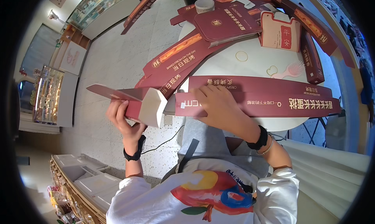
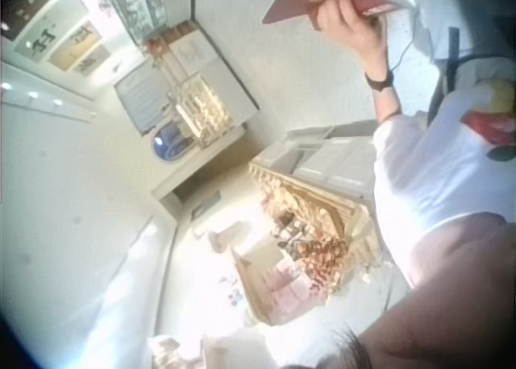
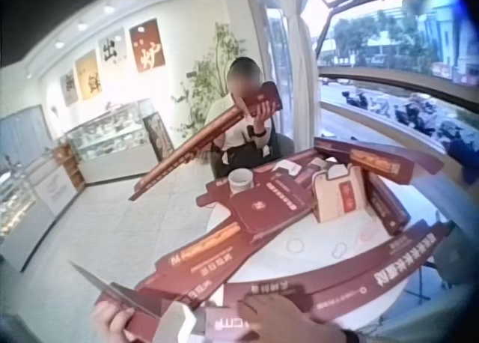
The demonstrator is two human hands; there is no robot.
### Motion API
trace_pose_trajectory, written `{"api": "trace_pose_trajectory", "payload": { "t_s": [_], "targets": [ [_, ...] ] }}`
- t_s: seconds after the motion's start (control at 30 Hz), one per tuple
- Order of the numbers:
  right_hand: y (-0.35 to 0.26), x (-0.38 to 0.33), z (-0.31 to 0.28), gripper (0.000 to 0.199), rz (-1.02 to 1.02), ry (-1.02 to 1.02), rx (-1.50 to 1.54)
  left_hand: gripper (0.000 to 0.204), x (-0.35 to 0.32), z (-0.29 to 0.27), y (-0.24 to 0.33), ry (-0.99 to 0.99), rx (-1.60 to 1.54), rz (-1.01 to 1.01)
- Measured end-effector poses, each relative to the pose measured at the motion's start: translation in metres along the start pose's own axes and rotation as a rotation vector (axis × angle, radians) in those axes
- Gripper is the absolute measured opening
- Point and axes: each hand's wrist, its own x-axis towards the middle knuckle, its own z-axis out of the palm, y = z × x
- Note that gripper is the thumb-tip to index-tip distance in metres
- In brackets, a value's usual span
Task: The person assembles flat cardboard pieces into rectangular boxes by folding and interlocking tabs. They handle multiple maroon-colored pieces, folding edges and inserting tabs to form the box structure. The person works at a table with several similar pieces and completed boxes visible.
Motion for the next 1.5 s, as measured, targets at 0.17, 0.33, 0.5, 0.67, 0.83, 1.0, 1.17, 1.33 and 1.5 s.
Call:
{"api": "trace_pose_trajectory", "payload": {
  "t_s": [0.17,0.33,0.5,0.67,0.83,1.0,1.17,1.33,1.5],
  "targets": [
    [-0.016,-0.013,-0.044,0.066,-0.024,0.024,0.015,0.075,0.001,0.014,-0.006,-0.06,0.124,0.091],
    [-0.012,-0.004,-0.062,0.065,-0.109,-0.04,0.167,0.065,0.008,0.031,0.002,-0.05,0.093,0.22],
    [-0.005,-0.002,-0.069,0.068,-0.025,-0.148,0.237,0.057,0.006,0.038,0.015,-0.059,0.1,0.272],
    [0.005,0.002,-0.073,0.069,-0.054,-0.134,0.265,0.058,0.005,0.035,0.016,-0.055,0.062,0.258],
    [0.015,0.003,-0.068,0.067,-0.091,-0.153,0.249,0.061,0.005,0.034,0.019,-0.079,-0.016,0.204],
    [0.014,0.006,-0.068,0.064,-0.081,-0.16,0.213,0.063,0.001,0.029,0.022,-0.098,0.053,0.219],
    [0.015,0.006,-0.066,0.064,-0.112,-0.132,0.189,0.062,0.004,0.025,0.03,-0.086,0.035,0.187],
    [0.017,0.006,-0.06,0.065,-0.14,-0.103,0.188,0.059,0.002,0.022,0.031,-0.114,0.14,0.252],
    [0.02,0.006,-0.059,0.066,-0.151,-0.091,0.199,0.063,-0.001,0.018,0.038,-0.139,0.22,0.24]
  ]
}}
